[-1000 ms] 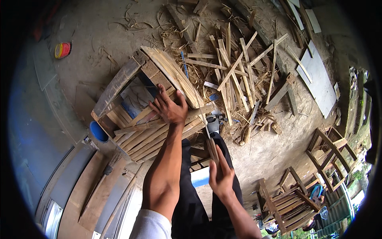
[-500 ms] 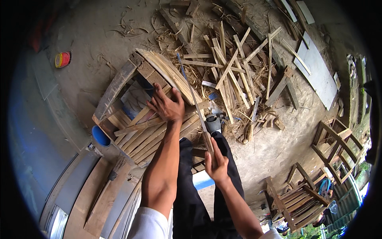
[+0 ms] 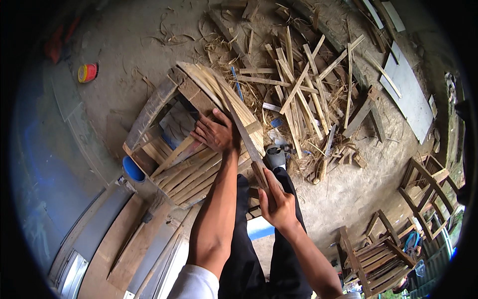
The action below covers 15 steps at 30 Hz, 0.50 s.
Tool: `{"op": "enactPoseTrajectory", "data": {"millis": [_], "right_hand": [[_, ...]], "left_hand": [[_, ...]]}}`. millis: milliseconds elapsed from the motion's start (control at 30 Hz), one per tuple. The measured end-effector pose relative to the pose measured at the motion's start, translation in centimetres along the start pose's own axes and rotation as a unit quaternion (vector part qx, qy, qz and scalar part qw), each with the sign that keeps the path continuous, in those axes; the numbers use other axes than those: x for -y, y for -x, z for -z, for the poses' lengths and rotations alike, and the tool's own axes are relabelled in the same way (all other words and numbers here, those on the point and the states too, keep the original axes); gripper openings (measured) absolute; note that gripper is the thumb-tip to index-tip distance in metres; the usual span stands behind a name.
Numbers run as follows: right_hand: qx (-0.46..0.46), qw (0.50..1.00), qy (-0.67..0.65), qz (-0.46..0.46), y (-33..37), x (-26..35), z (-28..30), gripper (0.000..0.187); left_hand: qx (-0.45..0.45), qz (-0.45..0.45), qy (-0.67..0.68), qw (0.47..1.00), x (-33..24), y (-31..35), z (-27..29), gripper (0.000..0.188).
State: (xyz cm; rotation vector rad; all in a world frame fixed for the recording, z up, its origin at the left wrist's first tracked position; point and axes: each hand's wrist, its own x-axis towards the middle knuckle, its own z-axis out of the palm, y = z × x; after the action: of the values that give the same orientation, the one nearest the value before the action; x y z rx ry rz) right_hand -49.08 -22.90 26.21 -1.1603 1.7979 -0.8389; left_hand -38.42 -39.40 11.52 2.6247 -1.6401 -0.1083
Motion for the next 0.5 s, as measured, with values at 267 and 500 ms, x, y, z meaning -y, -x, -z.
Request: {"op": "enactPoseTrajectory", "data": {"millis": [267,500], "right_hand": [[0.054,0.986,-0.045,-0.149,4.0,12.8,7.6,0.056],[0.029,0.985,-0.004,-0.169,-1.5,7.7,1.9,0.052]], "left_hand": [[-0.106,-0.024,0.031,0.994,-0.3,0.3,-0.2,0.044],[-0.106,-0.034,0.050,0.993,-0.4,0.4,0.0,0.045]]}}
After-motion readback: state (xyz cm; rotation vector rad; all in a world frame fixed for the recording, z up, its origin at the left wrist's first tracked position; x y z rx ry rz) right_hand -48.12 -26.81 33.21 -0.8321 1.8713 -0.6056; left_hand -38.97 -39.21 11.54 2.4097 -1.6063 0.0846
